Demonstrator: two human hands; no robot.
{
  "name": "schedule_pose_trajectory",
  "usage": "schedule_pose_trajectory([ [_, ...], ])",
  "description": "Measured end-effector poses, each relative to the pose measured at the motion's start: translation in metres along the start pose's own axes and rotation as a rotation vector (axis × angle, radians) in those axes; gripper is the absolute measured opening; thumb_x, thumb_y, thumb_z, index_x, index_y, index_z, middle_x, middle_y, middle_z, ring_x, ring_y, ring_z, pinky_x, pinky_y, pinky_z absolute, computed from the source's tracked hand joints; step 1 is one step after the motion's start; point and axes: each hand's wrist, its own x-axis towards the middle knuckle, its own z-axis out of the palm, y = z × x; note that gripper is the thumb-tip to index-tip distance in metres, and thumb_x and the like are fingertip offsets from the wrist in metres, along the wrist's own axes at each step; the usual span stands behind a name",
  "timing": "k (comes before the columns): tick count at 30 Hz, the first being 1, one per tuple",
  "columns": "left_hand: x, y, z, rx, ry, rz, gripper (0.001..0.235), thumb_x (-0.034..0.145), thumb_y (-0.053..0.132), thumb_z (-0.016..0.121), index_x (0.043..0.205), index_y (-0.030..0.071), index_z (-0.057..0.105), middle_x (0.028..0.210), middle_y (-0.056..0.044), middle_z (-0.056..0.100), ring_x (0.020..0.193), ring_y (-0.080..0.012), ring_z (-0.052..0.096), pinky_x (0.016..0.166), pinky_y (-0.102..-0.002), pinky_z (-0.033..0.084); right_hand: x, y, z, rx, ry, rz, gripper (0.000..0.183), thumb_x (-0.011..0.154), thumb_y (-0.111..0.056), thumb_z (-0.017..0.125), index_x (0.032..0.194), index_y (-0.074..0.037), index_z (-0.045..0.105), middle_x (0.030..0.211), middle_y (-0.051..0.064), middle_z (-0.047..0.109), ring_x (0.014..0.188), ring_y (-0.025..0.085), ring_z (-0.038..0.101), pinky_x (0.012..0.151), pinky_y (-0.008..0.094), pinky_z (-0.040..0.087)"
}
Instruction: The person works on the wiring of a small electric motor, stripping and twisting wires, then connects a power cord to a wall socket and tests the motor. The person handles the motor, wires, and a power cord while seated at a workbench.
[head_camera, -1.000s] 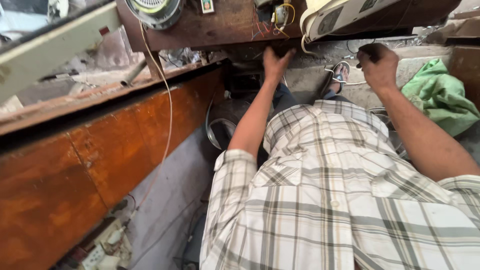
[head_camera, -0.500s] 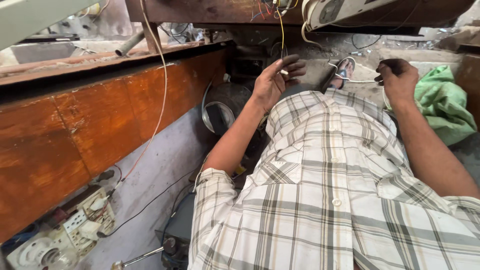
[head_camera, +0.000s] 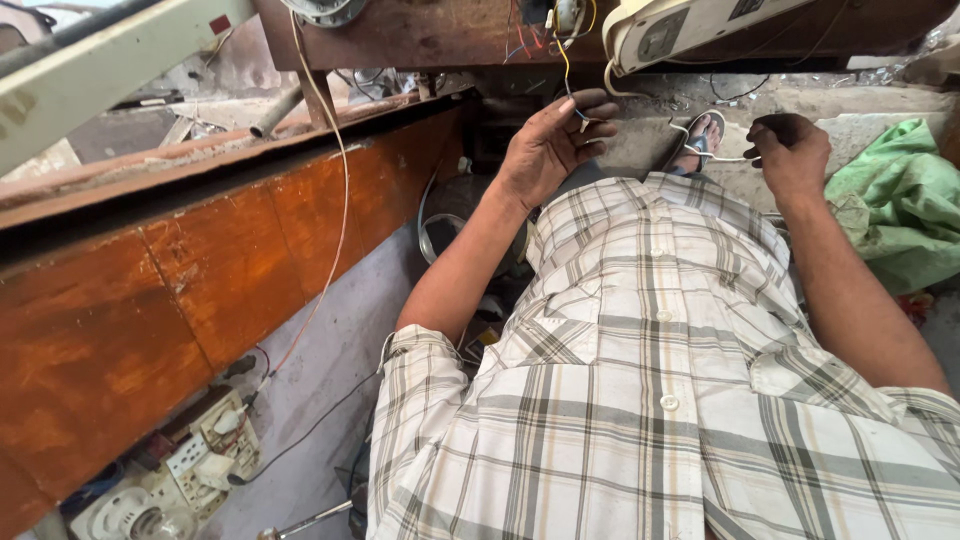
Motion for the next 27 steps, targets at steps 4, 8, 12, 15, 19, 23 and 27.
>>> schedule_pose_trajectory([
  [4,0.021,0.025,0.014,0.079,0.012,-0.003,0.041,0.111,0.030,0.052,0.139,0.001,0.060,0.126,-0.016,0.073,0.103,-0.0218,0.073,0.087,-0.035,0.060,0.003,-0.001,-0.003,0.006,0.030,-0.010,0.016,0.105,-0.004,0.066,0.117,0.006,0.071,0.102,0.010,0.075,0.082,0.015,0.073,0.065,0.025,0.054],
  [8,0.040,0.051,0.022,0.144,-0.017,0.000,0.041,0.112,0.030,0.052,0.138,0.000,0.061,0.124,-0.016,0.074,0.098,-0.0196,0.074,0.084,-0.032,0.059,0.006,0.000,-0.005,0.051,0.057,-0.013,0.016,0.106,-0.005,0.066,0.116,0.007,0.070,0.101,0.010,0.074,0.082,0.015,0.073,0.065,0.025,0.055],
  [12,0.054,0.065,0.034,0.158,0.008,-0.028,0.041,0.111,0.029,0.052,0.139,0.000,0.061,0.125,-0.015,0.073,0.095,-0.0176,0.074,0.082,-0.031,0.059,0.001,0.004,-0.012,0.058,0.084,0.021,0.017,0.106,-0.006,0.065,0.117,0.006,0.070,0.102,0.010,0.074,0.081,0.016,0.073,0.065,0.025,0.055],
  [15,0.063,0.071,0.045,0.197,0.047,-0.040,0.041,0.109,0.029,0.051,0.136,-0.001,0.060,0.124,-0.015,0.073,0.094,-0.0177,0.074,0.082,-0.031,0.060,-0.002,0.006,-0.013,0.057,0.116,0.052,0.018,0.105,-0.007,0.066,0.118,0.005,0.070,0.102,0.009,0.075,0.081,0.016,0.073,0.065,0.026,0.056],
  [19,0.077,0.076,0.045,0.371,0.134,-0.060,0.034,0.105,0.029,0.057,0.119,0.000,0.068,0.103,-0.014,0.077,0.077,-0.0165,0.072,0.073,-0.030,0.060,-0.007,0.007,-0.011,0.040,0.144,0.075,0.018,0.105,-0.006,0.066,0.118,0.005,0.070,0.102,0.010,0.075,0.081,0.016,0.073,0.066,0.027,0.057],
  [23,0.134,0.094,0.005,0.920,0.311,-0.037,0.031,0.101,0.030,0.064,0.089,0.002,0.072,0.072,-0.009,0.075,0.053,-0.0130,0.063,0.048,-0.028,0.046,-0.010,0.004,-0.013,0.010,0.153,0.084,0.019,0.104,-0.006,0.068,0.119,0.005,0.071,0.101,0.011,0.074,0.082,0.017,0.073,0.066,0.028,0.057],
  [27,0.231,0.115,-0.069,0.643,0.220,-0.090,0.022,0.094,0.012,0.065,0.081,-0.001,0.078,0.066,-0.008,0.073,0.053,-0.0142,0.060,0.053,-0.031,0.050,-0.007,0.001,-0.011,0.017,0.109,0.084,0.019,0.105,-0.007,0.066,0.119,0.005,0.070,0.104,0.011,0.075,0.083,0.016,0.074,0.067,0.027,0.057],
])
